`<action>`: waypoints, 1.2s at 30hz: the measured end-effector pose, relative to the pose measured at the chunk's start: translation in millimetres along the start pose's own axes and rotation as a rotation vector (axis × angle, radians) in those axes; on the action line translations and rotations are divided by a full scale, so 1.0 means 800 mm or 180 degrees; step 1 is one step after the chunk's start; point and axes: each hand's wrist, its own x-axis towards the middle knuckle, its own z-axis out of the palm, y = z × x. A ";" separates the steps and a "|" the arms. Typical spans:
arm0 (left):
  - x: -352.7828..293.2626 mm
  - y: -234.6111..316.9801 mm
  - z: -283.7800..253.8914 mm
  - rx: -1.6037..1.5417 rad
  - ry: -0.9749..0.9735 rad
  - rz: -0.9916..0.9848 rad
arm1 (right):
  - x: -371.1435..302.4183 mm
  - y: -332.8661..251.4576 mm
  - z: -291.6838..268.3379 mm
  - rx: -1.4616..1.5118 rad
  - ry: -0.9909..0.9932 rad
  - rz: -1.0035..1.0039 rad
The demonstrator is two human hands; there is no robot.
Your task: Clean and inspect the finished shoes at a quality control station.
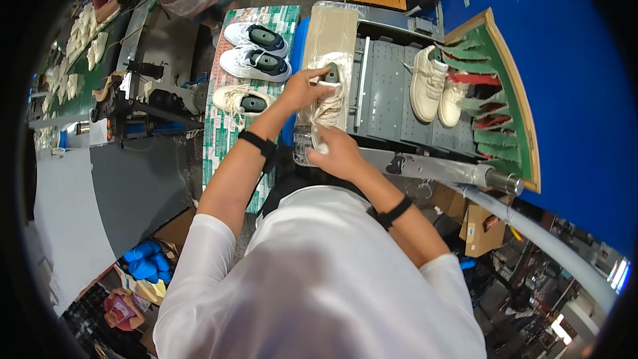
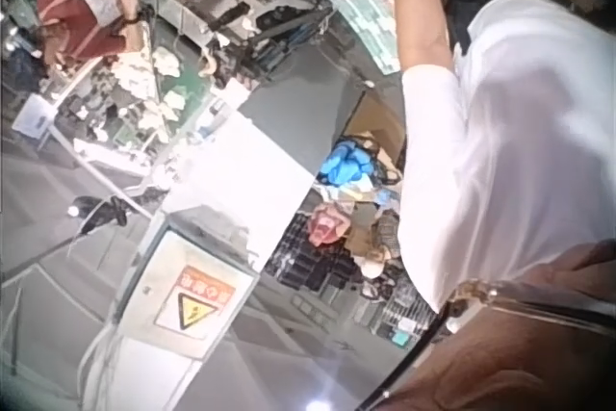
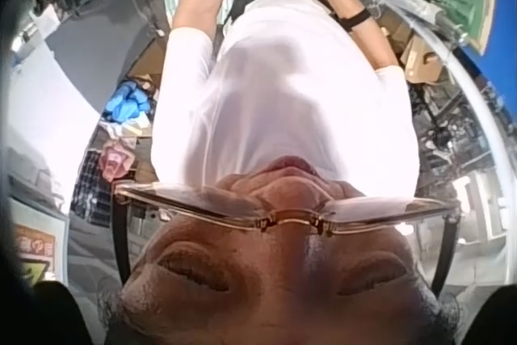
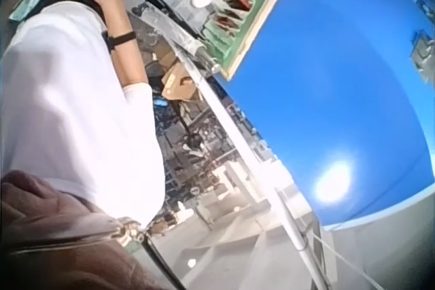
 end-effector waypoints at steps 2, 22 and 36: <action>-0.027 -0.008 0.027 0.1107 0.1184 0.0717 | -0.026 0.001 -0.017 0.0088 0.0439 0.0255; -0.195 -0.067 -0.179 0.1426 -0.1059 -0.0116 | -0.141 0.106 -0.018 0.0351 0.0991 0.1365; -0.038 0.018 -0.009 0.1545 -0.0096 0.0767 | -0.172 0.116 -0.049 0.0601 0.1187 0.1634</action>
